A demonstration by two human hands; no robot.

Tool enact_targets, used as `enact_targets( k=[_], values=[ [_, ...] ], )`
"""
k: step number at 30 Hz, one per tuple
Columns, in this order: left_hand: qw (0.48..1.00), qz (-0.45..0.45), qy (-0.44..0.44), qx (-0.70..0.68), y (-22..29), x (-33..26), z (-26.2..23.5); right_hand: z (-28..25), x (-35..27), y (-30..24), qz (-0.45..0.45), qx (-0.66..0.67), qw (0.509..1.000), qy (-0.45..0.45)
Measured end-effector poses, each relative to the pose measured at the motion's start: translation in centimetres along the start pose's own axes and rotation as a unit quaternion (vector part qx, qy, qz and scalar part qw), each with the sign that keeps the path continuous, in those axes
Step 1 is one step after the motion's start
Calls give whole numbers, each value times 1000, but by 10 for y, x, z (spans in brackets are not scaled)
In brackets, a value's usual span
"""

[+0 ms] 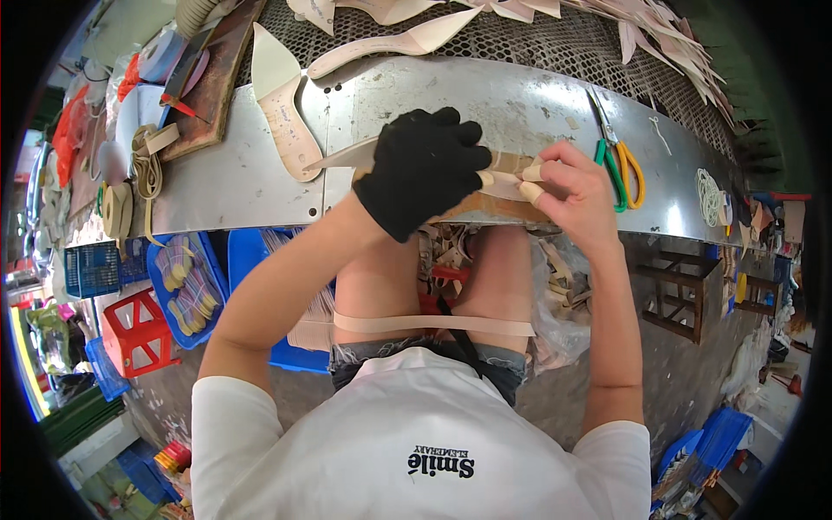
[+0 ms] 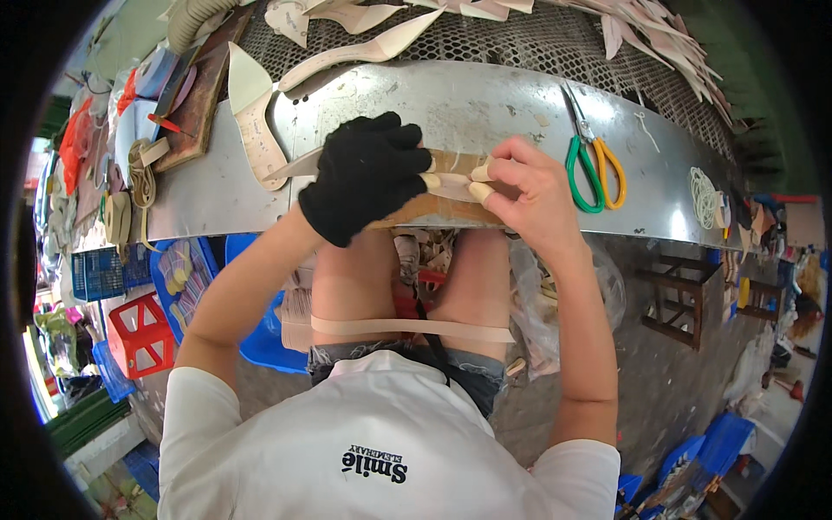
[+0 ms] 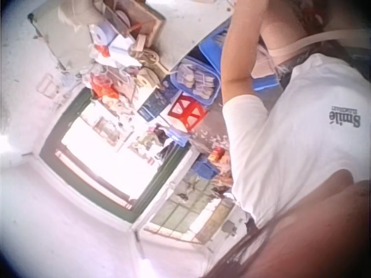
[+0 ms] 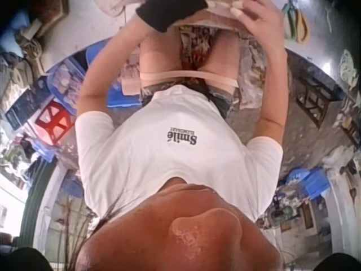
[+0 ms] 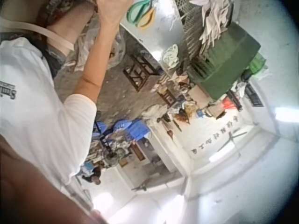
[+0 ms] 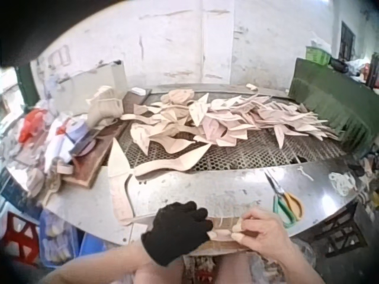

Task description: The person is assembling and taping straps onto shoe insoles at a workbench.

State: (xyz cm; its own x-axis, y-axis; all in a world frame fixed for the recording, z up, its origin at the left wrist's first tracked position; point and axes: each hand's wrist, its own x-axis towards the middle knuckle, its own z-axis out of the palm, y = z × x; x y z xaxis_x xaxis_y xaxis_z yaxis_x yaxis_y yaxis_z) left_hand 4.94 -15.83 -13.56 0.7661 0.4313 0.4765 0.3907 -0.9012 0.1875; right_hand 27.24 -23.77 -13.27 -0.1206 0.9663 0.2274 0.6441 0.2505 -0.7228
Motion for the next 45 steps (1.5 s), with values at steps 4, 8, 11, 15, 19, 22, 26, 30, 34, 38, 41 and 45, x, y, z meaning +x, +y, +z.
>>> enact_targets(
  k=[4,8,11,15,19,22,26,30,34,38,41,45],
  values=[
    [999,-22,-12,28,20,4,7,3,-1,10,-9,12,1000,-12],
    [983,-44,-173,31,23,15,-2,2,-7,-19,-46,-24,998,-29],
    [907,-59,-401,-111,19,19,-19,-16,1,-57,-24,-6,996,-87],
    [908,-26,-371,-194,11,-2,-68,-74,11,-52,67,96,973,-198],
    [889,-143,-290,-323,10,-30,-107,-83,-5,-74,144,198,963,-109],
    [795,-248,-205,-515,21,-46,-112,-62,-33,-73,202,336,920,-13],
    [659,-329,-5,-676,48,-55,-109,-6,-55,-92,213,470,853,74],
    [634,-386,123,-659,58,-50,-92,36,-49,-119,187,465,860,100],
    [647,-399,205,-616,67,-47,-88,47,-31,-132,137,333,921,149],
    [638,-420,249,-595,75,-40,-85,55,-28,-131,82,260,946,176],
    [608,-427,267,-614,81,-34,-80,59,-24,-126,61,188,965,171],
    [607,-431,255,-616,77,-38,-79,67,-19,-122,47,158,962,218]
  ],
)
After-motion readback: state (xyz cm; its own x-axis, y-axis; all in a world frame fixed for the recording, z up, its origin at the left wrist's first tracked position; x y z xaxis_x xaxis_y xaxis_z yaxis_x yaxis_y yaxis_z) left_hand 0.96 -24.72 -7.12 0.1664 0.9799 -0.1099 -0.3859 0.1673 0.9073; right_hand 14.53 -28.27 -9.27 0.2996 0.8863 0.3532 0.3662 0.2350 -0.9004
